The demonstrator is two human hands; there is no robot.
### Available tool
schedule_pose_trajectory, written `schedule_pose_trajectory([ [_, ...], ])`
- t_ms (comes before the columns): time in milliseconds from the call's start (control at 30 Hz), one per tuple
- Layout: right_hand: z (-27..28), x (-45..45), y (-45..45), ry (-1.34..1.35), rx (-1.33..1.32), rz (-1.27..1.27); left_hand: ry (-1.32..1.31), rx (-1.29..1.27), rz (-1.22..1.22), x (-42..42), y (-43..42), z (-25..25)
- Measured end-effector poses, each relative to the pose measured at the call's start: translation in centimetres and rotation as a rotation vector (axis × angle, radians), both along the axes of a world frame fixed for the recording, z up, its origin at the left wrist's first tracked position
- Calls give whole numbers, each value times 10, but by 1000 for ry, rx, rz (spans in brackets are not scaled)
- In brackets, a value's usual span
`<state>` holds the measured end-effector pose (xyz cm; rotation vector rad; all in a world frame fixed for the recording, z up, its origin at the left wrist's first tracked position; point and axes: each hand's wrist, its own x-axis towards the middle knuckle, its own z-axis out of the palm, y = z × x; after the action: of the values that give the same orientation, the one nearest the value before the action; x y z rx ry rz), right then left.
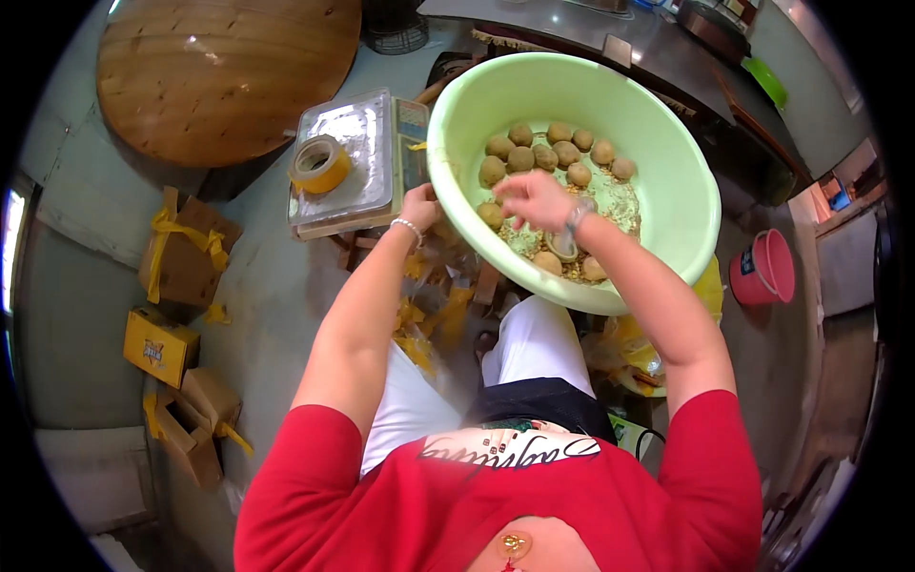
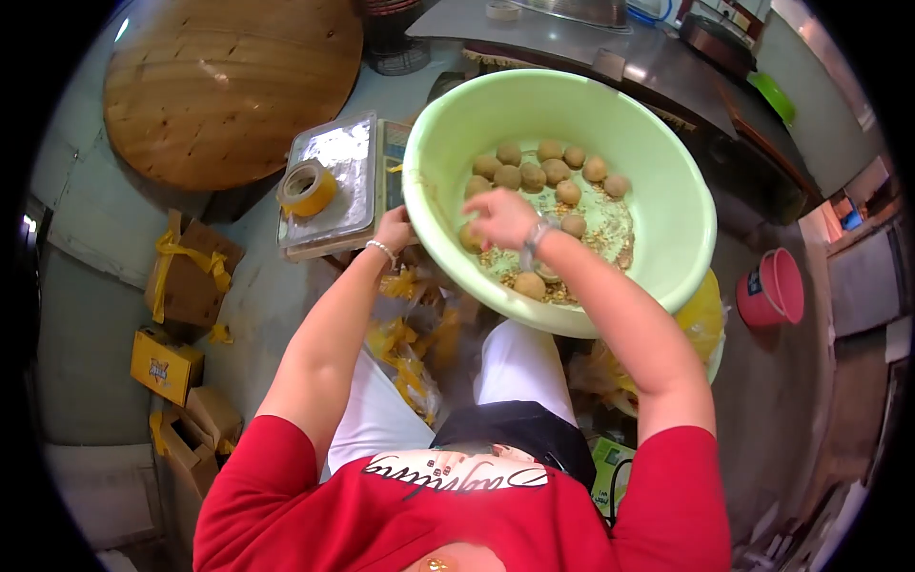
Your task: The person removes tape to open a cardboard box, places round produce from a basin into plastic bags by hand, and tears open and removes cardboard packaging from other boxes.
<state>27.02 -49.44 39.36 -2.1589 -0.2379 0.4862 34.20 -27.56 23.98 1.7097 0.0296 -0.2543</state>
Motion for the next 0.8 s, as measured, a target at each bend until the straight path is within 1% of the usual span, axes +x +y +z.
schedule_pose_trajectory([
  [33,-2,-12,-10,-124,-104,56,21,-59,45,1,1,-8],
  [67,-4,-24,-19,-248,-205,111,60,-59,58,3,9,-14],
  [133,1,-51,-30,-241,-269,115,13,25,57,-6,24,-3],
  [233,-8,-81,-39,-261,-315,144,132,-59,67,-21,51,36],
  [267,-15,-87,-41,-272,-323,157,118,-209,93,-24,59,47],
  [300,-23,-90,-44,-293,-313,174,156,-262,167,-22,68,59],
  [333,-23,-95,-42,-367,-311,176,133,-331,225,-25,69,83],
  [400,-18,-102,-36,-522,-316,188,34,-414,80,-18,82,112],
  [500,-17,-105,-33,-619,-398,262,-92,-9,17,-6,82,147],
  [533,-18,-107,-33,-616,-395,259,-183,100,55,-2,86,153],
  [600,-17,-106,-35,-607,-398,243,-198,177,88,11,93,157],
  [700,-11,-110,-34,-607,-461,239,-351,504,111,20,85,169],
  [733,-10,-111,-34,-609,-469,243,-353,492,132,20,78,178],
  [800,-11,-111,-33,-621,-476,234,-338,237,68,27,70,186],
])
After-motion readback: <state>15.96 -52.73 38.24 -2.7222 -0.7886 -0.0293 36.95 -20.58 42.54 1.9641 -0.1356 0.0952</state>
